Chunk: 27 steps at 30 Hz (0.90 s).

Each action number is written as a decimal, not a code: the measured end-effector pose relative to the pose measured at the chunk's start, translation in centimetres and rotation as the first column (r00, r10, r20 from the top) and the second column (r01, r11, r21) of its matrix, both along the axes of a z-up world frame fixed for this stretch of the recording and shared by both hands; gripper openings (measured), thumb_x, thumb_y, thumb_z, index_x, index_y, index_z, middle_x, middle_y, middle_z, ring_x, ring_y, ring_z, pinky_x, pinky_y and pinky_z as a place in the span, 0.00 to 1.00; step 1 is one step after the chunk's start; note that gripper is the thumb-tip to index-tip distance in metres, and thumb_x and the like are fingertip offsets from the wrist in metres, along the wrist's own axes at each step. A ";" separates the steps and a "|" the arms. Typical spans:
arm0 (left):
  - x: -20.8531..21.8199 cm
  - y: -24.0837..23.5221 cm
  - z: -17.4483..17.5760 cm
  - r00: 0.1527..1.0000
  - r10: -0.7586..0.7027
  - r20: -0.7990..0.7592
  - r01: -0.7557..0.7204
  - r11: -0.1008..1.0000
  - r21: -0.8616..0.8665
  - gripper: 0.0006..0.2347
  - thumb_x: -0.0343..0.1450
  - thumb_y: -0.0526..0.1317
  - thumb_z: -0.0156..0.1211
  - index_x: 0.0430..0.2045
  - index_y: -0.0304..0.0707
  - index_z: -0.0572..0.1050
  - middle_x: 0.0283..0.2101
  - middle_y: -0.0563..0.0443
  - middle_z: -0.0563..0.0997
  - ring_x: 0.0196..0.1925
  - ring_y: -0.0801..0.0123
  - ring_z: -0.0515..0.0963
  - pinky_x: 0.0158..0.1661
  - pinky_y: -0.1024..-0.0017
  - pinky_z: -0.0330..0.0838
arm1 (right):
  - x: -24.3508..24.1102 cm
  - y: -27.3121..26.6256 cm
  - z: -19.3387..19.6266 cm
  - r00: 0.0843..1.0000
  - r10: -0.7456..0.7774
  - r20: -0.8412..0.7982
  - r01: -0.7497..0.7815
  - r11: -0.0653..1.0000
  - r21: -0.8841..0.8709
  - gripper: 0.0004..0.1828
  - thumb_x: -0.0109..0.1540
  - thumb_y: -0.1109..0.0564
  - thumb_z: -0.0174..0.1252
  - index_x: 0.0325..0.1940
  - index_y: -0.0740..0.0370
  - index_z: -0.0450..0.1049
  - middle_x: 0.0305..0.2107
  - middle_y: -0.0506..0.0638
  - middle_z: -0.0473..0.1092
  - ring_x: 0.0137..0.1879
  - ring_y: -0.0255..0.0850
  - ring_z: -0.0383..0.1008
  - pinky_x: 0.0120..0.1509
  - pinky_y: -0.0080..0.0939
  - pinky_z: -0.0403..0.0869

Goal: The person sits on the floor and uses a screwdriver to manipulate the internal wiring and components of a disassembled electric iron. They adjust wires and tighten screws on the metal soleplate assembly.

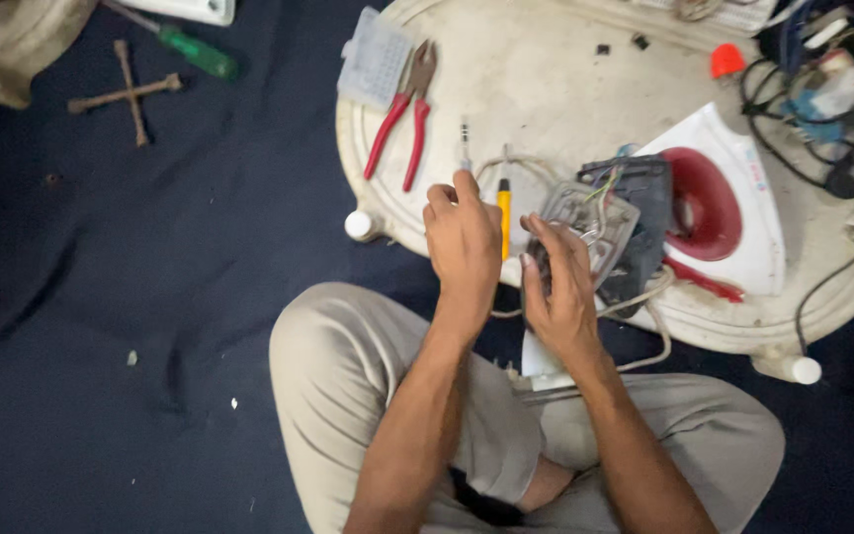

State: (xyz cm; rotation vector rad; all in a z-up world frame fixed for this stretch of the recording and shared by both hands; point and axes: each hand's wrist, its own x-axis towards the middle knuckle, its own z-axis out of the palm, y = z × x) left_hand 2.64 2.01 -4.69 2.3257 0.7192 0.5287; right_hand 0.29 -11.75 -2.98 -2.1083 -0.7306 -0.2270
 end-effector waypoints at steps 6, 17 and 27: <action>-2.9 -2.3 5.5 0.885 -0.400 0.238 0.441 0.884 -0.154 0.13 0.64 0.34 0.65 0.40 0.34 0.72 0.38 0.33 0.76 0.40 0.39 0.77 0.42 0.50 0.71 | 1.0 -2.2 -1.4 0.875 0.093 -0.476 0.198 0.827 0.525 0.24 0.74 0.56 0.46 0.74 0.67 0.59 0.61 0.57 0.69 0.61 0.41 0.70 0.66 0.39 0.69; -2.7 -0.7 10.4 0.817 -0.538 0.209 0.568 0.687 -0.453 0.11 0.69 0.36 0.65 0.43 0.35 0.76 0.37 0.43 0.85 0.36 0.60 0.83 0.39 0.67 0.77 | 2.7 -5.9 -4.8 0.333 0.629 -0.702 0.655 0.381 0.652 0.13 0.67 0.51 0.55 0.50 0.61 0.74 0.36 0.50 0.75 0.38 0.40 0.76 0.43 0.41 0.78; -0.2 -0.4 7.4 0.825 -0.413 0.387 0.566 0.587 -0.579 0.11 0.76 0.35 0.61 0.51 0.32 0.76 0.48 0.45 0.85 0.50 0.70 0.85 0.50 0.72 0.80 | 3.1 -8.1 -1.9 0.666 -0.205 -0.717 0.533 0.803 0.266 0.10 0.68 0.55 0.62 0.50 0.63 0.77 0.35 0.48 0.75 0.36 0.34 0.70 0.38 0.32 0.68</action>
